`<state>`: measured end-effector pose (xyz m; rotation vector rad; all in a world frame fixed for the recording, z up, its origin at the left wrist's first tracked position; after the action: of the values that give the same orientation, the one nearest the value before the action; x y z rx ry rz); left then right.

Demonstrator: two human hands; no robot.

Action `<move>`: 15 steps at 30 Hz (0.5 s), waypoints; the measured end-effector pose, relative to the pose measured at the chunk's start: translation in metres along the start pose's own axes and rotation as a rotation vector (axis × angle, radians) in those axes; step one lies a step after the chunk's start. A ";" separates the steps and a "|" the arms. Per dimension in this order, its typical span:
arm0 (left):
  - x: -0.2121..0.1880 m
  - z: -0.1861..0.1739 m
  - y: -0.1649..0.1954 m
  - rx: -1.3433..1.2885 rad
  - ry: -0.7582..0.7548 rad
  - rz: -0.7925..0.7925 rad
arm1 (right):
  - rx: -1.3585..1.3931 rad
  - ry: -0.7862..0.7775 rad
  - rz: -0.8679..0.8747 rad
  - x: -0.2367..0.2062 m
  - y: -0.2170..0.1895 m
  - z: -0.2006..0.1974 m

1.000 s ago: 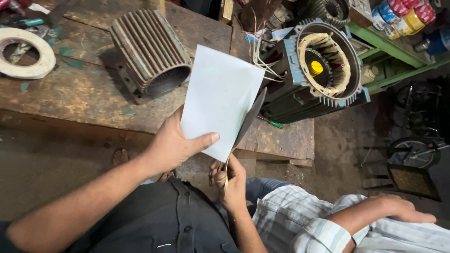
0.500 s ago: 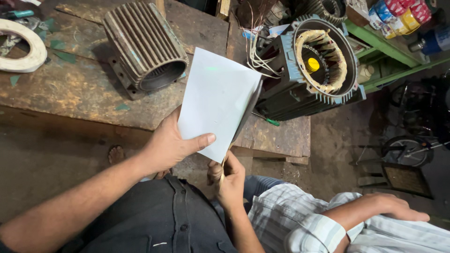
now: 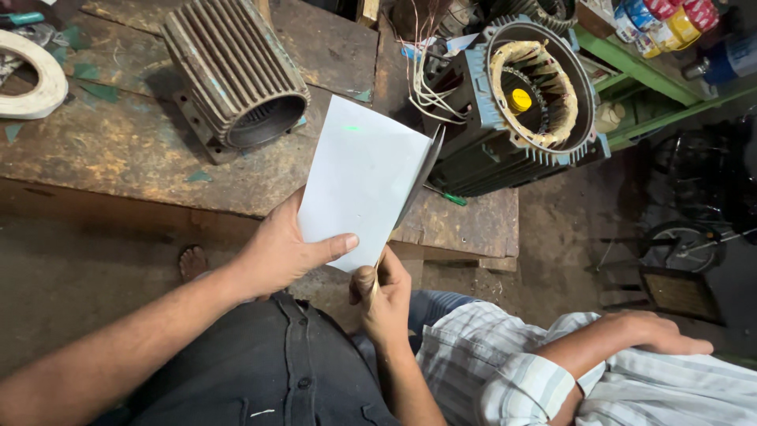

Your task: The person pours a yellow liquid from a plastic bottle into the stator windings of an electric motor. Then the person uses a small metal tool to scrape the exterior of a motor housing and later uses scissors to cut a piece of white paper.

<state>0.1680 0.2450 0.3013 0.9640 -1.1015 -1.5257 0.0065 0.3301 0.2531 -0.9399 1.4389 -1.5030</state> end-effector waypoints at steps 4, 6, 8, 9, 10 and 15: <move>0.000 -0.001 0.000 0.003 -0.017 0.026 | -0.024 -0.007 -0.029 0.004 -0.001 -0.003; -0.001 -0.002 -0.001 0.055 -0.035 0.057 | -0.046 0.009 -0.028 0.008 -0.002 -0.005; -0.002 -0.004 -0.005 0.081 -0.034 0.027 | -0.080 0.036 -0.003 0.012 -0.001 -0.008; -0.002 -0.005 -0.008 0.094 -0.033 0.013 | -0.097 0.048 0.009 0.014 0.001 -0.008; -0.001 -0.007 -0.010 0.099 -0.013 0.008 | -0.090 0.050 0.024 0.015 0.004 -0.009; 0.006 -0.030 -0.023 0.198 0.064 0.021 | -0.036 0.048 0.089 0.018 0.030 -0.012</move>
<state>0.1894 0.2363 0.2704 1.1240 -1.2299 -1.3774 -0.0093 0.3183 0.2221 -0.8550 1.5273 -1.4467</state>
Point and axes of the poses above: each hand's wrist, its own x-axis towards the middle knuckle, its own z-axis out of the palm, y = z × x, the point moved 5 cm from there along x, towards the middle knuckle, and after that the axes turned 14 degrees about y, right-handed, at the moved point
